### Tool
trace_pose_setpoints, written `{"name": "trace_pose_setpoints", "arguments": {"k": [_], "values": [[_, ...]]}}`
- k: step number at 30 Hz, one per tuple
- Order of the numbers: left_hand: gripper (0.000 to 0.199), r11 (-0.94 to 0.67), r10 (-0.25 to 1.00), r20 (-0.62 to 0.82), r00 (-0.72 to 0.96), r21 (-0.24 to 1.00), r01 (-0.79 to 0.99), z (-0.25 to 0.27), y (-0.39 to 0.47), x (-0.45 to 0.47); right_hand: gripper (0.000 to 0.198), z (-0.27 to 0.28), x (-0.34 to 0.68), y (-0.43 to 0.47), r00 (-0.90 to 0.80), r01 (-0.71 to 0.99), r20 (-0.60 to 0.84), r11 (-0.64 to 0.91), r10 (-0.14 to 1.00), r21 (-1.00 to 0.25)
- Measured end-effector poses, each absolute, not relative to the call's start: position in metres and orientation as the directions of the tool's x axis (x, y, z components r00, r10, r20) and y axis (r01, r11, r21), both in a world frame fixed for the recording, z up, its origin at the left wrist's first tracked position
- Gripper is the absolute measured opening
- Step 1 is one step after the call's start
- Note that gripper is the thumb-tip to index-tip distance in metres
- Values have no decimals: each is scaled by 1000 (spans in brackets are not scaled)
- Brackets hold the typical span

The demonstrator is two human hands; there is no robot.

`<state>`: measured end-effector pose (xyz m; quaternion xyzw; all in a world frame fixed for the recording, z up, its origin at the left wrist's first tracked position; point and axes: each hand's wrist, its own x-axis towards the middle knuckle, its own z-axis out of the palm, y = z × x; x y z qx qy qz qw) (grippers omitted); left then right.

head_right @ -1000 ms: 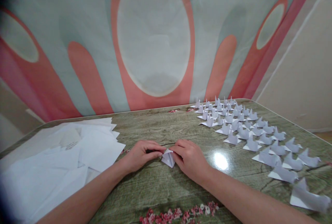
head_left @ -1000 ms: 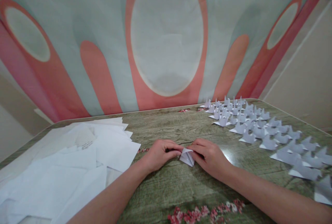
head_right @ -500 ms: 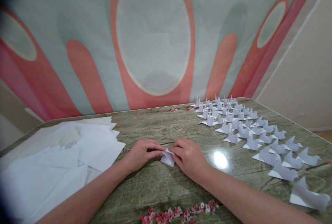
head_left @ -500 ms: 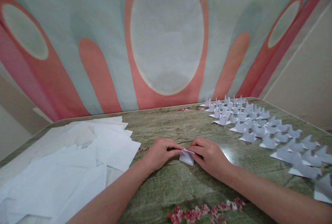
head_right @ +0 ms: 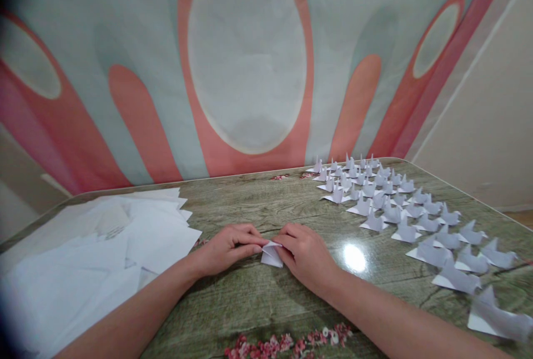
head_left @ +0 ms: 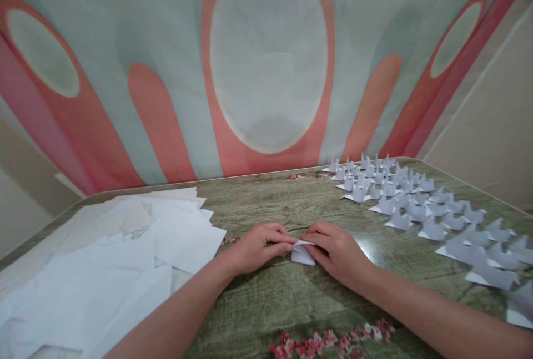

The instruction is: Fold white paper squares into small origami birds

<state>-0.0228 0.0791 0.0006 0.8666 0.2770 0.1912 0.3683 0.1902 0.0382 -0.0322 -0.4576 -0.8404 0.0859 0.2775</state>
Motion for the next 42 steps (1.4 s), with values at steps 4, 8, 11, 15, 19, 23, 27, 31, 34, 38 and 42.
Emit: {"name": "trace_pose_setpoints", "arguments": {"k": [4, 8, 11, 15, 19, 23, 27, 31, 34, 38, 42], "values": [[26, -571, 616, 125, 778, 751, 332, -2, 80, -24, 17, -31, 189, 38, -424, 715, 390, 566, 817, -409], [25, -554, 637, 124, 761, 760, 340, -2, 79, -23, 17, -28, 188, 38, -422, 713, 381, 561, 822, -420], [25, -540, 658, 127, 742, 766, 349, -2, 77, -21, 16, -26, 187, 38, -429, 712, 367, 559, 825, -425], [24, -539, 676, 147, 722, 768, 347, -1, 76, -18, 14, -26, 185, 38, -421, 716, 365, 551, 830, -428], [22, -539, 691, 167, 704, 768, 347, -2, 76, -17, 14, -27, 184, 39, -403, 720, 359, 534, 841, -442], [20, -535, 705, 166, 689, 763, 363, -3, 75, -15, 14, -27, 184, 40, -395, 719, 365, 531, 843, -448], [18, -522, 740, 165, 652, 753, 402, -4, 73, -12, 14, -29, 184, 41, -395, 711, 375, 538, 839, -453], [17, -511, 777, 176, 604, 737, 443, -5, 71, -7, 16, -31, 185, 42, -403, 694, 389, 554, 828, -460], [18, -496, 802, 177, 570, 730, 470, -6, 70, -4, 16, -30, 185, 42, -398, 685, 379, 546, 835, -483], [21, -483, 821, 174, 544, 721, 498, -6, 70, -2, 16, -29, 184, 42, -378, 670, 360, 521, 853, -530], [22, -480, 815, 158, 558, 725, 495, -6, 70, -2, 14, -27, 183, 42, -363, 646, 360, 510, 859, -567]]}}
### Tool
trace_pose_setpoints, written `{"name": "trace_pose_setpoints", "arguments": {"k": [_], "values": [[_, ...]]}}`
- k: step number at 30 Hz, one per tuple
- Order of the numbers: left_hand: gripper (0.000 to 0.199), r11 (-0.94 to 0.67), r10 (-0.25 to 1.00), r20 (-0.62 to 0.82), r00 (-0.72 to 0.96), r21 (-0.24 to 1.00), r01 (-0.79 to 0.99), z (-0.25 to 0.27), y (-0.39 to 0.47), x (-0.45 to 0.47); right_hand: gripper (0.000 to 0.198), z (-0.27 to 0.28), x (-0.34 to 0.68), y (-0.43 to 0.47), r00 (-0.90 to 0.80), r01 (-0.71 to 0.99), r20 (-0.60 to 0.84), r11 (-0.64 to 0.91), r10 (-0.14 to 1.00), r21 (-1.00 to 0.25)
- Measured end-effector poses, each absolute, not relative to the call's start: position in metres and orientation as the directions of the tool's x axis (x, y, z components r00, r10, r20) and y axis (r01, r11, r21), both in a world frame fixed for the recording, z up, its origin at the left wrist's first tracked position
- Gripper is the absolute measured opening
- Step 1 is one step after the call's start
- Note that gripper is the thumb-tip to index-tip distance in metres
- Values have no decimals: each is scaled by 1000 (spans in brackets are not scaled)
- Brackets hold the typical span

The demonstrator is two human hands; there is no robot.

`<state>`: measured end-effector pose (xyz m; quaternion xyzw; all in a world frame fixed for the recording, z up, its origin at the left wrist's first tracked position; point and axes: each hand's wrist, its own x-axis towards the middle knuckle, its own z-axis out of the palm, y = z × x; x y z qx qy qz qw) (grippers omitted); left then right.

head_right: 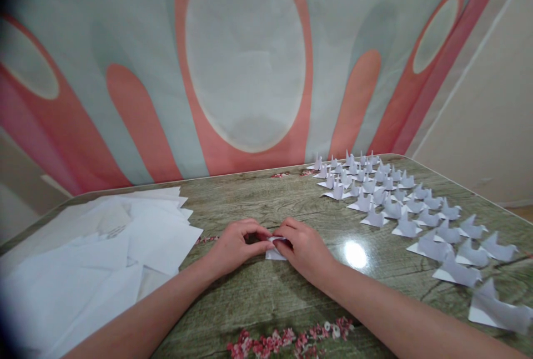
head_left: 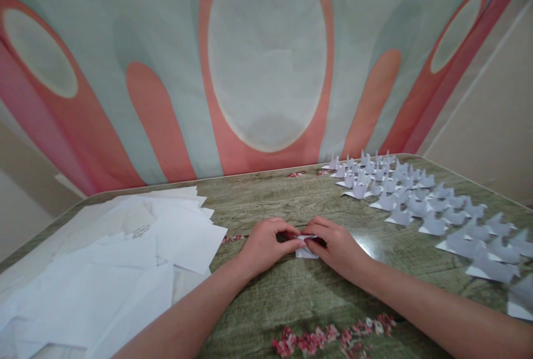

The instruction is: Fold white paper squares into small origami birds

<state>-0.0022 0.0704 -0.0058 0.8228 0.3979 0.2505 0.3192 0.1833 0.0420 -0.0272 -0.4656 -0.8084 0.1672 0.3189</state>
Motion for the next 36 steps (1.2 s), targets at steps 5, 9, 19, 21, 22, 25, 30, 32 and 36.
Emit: {"name": "trace_pose_setpoints", "arguments": {"k": [5, 9, 19, 21, 22, 25, 30, 32, 36], "values": [[23, -494, 810, 173, 561, 716, 493, -6, 71, -2, 14, -23, 187, 41, -368, 600, 324, 488, 872, -634], [22, -505, 812, 183, 554, 696, 511, -7, 70, -2, 14, -22, 191, 40, -368, 569, 322, 485, 872, -664], [21, -497, 827, 190, 528, 687, 530, -9, 69, 0, 16, -27, 190, 42, -350, 563, 344, 490, 871, -665], [20, -499, 829, 197, 523, 682, 535, -10, 69, 0, 16, -27, 190, 42, -347, 566, 350, 492, 870, -662], [20, -500, 830, 199, 520, 679, 538, -10, 69, 0, 16, -27, 190, 42, -342, 567, 355, 492, 870, -660], [20, -492, 837, 194, 512, 675, 549, -11, 68, 1, 15, -28, 189, 42, -318, 578, 371, 488, 873, -654], [19, -476, 845, 182, 503, 685, 552, -10, 68, 2, 15, -28, 188, 41, -275, 586, 351, 446, 895, -676], [19, -473, 846, 181, 501, 686, 552, -10, 67, 2, 14, -27, 187, 41, -272, 581, 356, 448, 894, -680], [18, -465, 847, 173, 503, 700, 542, -10, 67, 2, 14, -24, 186, 39, -300, 563, 360, 469, 883, -680]]}}
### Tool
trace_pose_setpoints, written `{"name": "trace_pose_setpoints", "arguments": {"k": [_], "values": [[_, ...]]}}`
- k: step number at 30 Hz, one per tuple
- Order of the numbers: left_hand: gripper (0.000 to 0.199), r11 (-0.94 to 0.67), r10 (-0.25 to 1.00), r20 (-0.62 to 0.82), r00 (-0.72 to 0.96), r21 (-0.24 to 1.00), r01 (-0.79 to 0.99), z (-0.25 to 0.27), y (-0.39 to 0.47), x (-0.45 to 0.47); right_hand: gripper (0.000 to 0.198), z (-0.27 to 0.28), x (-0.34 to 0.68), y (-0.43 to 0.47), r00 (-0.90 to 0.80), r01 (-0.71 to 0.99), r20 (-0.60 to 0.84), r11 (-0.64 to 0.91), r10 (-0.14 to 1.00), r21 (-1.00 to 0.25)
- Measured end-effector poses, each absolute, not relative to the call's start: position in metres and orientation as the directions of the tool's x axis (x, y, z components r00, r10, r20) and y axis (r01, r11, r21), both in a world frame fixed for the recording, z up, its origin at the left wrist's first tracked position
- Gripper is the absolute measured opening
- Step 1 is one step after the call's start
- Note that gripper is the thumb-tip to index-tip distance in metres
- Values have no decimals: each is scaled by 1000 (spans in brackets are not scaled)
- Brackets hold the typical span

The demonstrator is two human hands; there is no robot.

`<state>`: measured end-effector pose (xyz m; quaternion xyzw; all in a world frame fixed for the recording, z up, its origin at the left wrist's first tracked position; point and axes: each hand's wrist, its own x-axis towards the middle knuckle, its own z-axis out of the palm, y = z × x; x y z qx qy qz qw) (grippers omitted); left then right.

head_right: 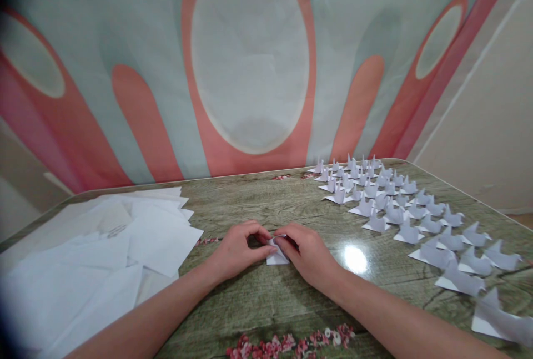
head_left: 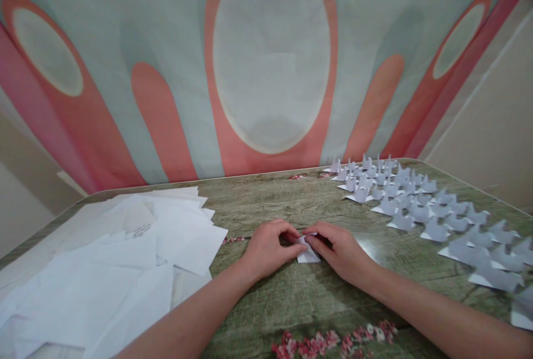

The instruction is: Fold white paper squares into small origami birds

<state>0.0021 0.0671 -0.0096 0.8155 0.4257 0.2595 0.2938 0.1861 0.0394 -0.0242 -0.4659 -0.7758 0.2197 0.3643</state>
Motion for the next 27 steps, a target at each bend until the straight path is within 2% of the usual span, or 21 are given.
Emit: {"name": "trace_pose_setpoints", "arguments": {"k": [7, 10, 19, 27], "values": [[24, -503, 802, 159, 576, 701, 506, 1, 66, -2, 14, -24, 187, 38, -304, 555, 357, 469, 883, -687], [33, -519, 787, 159, 596, 691, 503, 4, 67, -2, 14, -25, 186, 39, -303, 562, 372, 480, 877, -674], [29, -462, 859, 190, 476, 687, 560, -7, 61, 6, 20, -27, 188, 38, -318, 546, 379, 494, 869, -676], [32, -476, 862, 212, 460, 650, 592, -7, 56, 7, 20, -29, 187, 37, -307, 539, 389, 496, 868, -681]]}}
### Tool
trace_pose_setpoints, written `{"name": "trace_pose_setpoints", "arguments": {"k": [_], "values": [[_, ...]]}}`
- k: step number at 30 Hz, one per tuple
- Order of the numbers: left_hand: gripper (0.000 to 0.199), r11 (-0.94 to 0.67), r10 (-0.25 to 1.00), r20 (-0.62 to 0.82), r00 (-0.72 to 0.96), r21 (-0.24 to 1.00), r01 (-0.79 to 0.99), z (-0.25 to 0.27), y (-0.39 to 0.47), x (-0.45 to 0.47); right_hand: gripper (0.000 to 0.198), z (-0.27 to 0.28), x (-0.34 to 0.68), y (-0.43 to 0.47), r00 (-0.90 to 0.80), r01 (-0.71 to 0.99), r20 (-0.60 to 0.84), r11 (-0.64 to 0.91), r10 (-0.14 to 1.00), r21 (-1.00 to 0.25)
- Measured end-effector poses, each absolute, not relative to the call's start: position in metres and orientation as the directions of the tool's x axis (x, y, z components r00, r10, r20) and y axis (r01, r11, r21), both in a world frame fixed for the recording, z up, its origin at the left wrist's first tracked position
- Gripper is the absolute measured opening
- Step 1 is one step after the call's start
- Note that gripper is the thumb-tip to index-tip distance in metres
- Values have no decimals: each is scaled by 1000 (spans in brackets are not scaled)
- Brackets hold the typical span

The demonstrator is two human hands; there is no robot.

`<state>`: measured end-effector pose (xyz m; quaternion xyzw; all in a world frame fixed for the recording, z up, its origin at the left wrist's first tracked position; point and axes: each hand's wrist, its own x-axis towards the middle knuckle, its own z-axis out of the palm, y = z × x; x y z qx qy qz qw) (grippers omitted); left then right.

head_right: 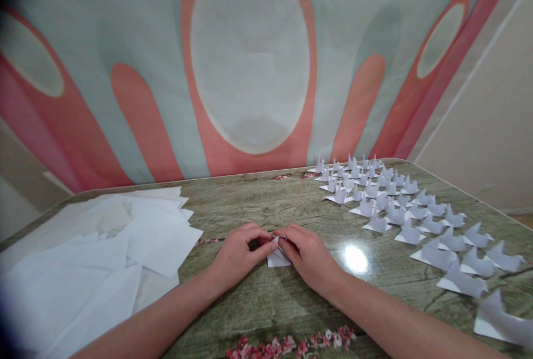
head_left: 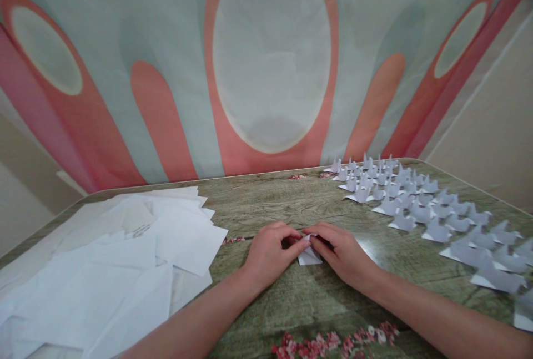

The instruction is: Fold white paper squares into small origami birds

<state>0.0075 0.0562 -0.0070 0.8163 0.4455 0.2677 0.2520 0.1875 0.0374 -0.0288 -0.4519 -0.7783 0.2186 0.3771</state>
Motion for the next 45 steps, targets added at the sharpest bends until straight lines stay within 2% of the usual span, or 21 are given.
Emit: {"name": "trace_pose_setpoints", "arguments": {"k": [10, 15, 20, 26, 38, 45], "values": [[28, -483, 864, 227, 449, 621, 617, -8, 55, 8, 17, -27, 186, 33, -198, 564, 313, 369, 929, -739], [20, -486, 865, 232, 445, 608, 627, -9, 55, 8, 3, -17, 183, 22, -178, 554, 302, 349, 936, -756], [19, -491, 862, 239, 446, 610, 622, -10, 55, 8, 7, -16, 182, 21, -145, 598, 297, 323, 944, -734], [18, -494, 863, 254, 438, 609, 621, -10, 53, 8, 13, -18, 181, 23, -253, 567, 304, 396, 918, -722], [12, -531, 843, 291, 453, 585, 613, -11, 52, 8, 13, -21, 179, 26, -277, 616, 246, 368, 929, -696], [12, -559, 826, 303, 475, 551, 620, -10, 51, 7, 12, -21, 178, 26, -280, 619, 260, 381, 924, -687]]}}
